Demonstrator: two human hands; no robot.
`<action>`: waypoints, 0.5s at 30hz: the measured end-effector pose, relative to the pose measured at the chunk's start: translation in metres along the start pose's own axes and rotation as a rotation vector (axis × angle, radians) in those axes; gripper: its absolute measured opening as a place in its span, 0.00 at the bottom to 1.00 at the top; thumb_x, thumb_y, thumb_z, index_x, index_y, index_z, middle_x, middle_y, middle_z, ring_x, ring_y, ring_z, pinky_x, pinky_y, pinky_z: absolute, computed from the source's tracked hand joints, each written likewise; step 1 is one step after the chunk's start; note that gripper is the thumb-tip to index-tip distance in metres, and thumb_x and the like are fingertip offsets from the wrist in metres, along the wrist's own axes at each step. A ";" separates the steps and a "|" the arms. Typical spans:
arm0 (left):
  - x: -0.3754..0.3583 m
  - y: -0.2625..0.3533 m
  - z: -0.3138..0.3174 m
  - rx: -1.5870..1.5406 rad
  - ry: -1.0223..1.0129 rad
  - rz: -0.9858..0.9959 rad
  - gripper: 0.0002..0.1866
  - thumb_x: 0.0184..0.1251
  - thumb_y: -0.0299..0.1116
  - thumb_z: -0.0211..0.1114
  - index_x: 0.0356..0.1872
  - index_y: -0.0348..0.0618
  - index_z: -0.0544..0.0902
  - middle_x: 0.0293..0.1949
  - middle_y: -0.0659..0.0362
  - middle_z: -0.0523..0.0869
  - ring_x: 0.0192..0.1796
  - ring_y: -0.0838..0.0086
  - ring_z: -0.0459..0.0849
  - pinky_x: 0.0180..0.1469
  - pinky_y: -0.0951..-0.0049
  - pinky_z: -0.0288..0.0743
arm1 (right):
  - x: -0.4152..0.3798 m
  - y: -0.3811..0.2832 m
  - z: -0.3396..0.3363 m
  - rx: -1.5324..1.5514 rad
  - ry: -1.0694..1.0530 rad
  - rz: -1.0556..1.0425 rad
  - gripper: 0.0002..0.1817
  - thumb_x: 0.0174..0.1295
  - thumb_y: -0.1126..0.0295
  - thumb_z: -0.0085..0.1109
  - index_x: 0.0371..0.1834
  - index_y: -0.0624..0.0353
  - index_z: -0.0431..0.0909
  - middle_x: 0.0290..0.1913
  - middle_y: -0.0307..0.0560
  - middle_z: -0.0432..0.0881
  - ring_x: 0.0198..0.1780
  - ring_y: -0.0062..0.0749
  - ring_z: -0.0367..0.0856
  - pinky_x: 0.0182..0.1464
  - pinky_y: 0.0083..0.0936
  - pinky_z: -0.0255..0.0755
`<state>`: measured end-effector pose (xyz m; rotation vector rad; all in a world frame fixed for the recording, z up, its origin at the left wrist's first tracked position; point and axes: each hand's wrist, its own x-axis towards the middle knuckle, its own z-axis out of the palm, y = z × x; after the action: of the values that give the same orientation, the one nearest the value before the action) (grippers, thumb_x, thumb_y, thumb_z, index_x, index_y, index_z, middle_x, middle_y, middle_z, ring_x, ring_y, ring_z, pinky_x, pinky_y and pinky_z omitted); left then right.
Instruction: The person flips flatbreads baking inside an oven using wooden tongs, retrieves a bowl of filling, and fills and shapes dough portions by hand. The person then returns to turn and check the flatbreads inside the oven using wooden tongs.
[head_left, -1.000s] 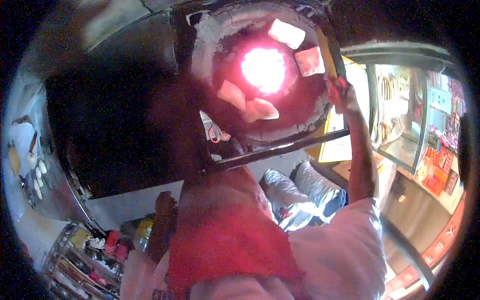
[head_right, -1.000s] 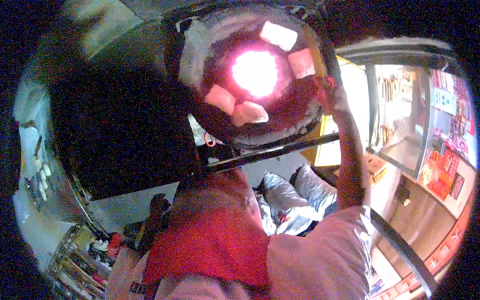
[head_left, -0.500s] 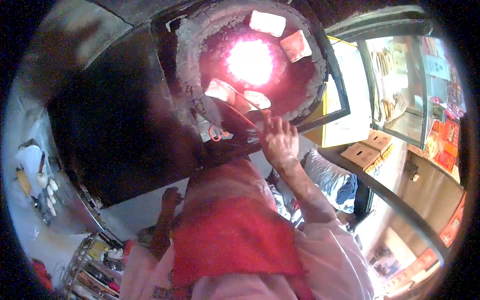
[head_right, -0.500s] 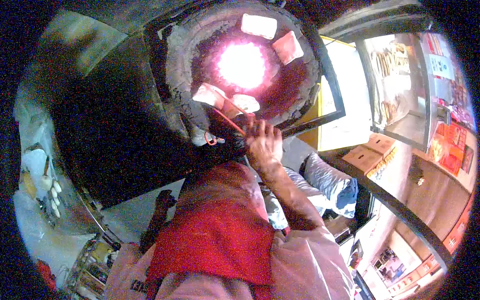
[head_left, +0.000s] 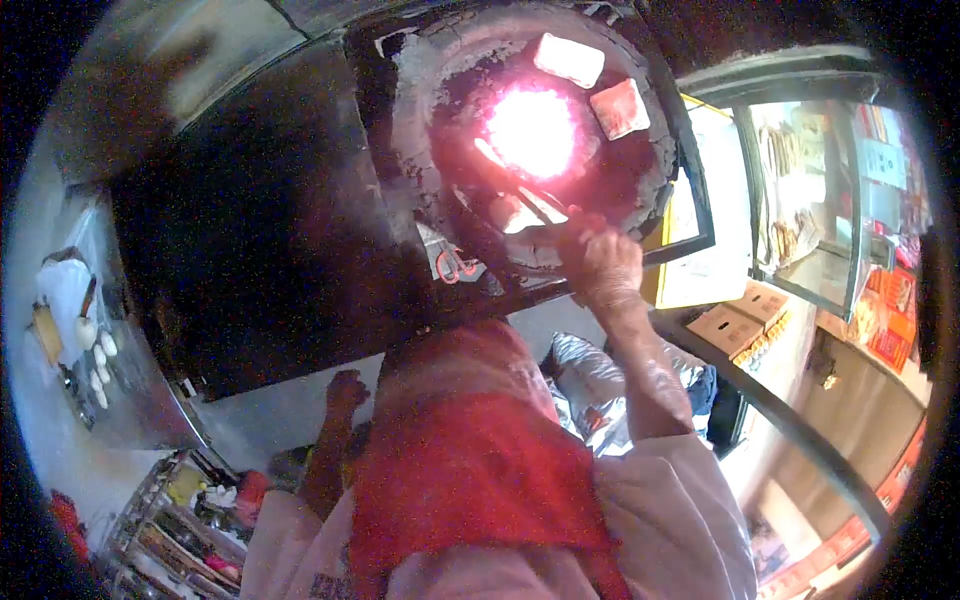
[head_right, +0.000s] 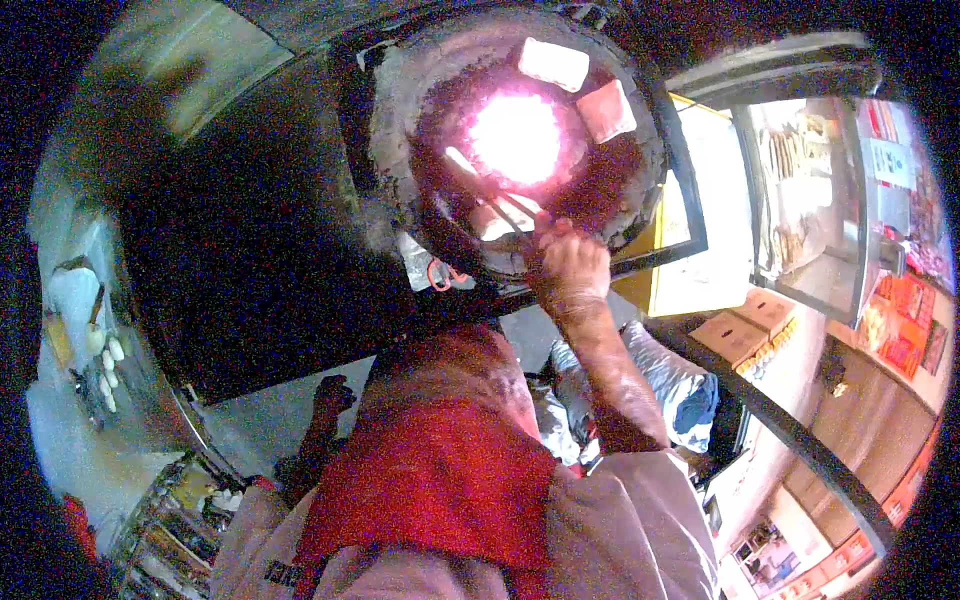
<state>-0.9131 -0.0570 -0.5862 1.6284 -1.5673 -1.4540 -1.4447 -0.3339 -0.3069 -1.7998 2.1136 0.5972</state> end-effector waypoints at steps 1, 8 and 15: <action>-0.001 0.001 0.000 0.041 0.009 0.042 0.10 0.67 0.32 0.64 0.45 0.40 0.76 0.25 0.55 0.80 0.21 0.70 0.78 0.23 0.68 0.74 | 0.000 -0.001 -0.009 -0.009 0.003 -0.001 0.11 0.64 0.64 0.51 0.37 0.56 0.82 0.38 0.49 0.86 0.41 0.43 0.86 0.43 0.39 0.79; 0.013 0.098 0.000 -0.514 0.166 -0.788 0.14 0.67 0.37 0.64 0.45 0.39 0.77 0.25 0.57 0.80 0.22 0.72 0.79 0.24 0.70 0.74 | 0.063 -0.060 -0.052 -0.011 -0.073 -0.167 0.14 0.65 0.58 0.53 0.45 0.51 0.83 0.41 0.48 0.86 0.46 0.42 0.86 0.46 0.39 0.81; -0.023 0.006 -0.003 -0.215 0.105 -0.341 0.15 0.68 0.40 0.64 0.46 0.40 0.77 0.27 0.58 0.80 0.25 0.71 0.81 0.28 0.71 0.75 | 0.079 -0.091 -0.022 0.293 0.076 -0.181 0.17 0.68 0.56 0.50 0.54 0.50 0.78 0.41 0.50 0.85 0.43 0.45 0.86 0.45 0.43 0.81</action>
<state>-0.9084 -0.0389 -0.5713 1.8699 -1.0712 -1.6117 -1.3674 -0.4246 -0.3371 -1.8401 1.9360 0.1655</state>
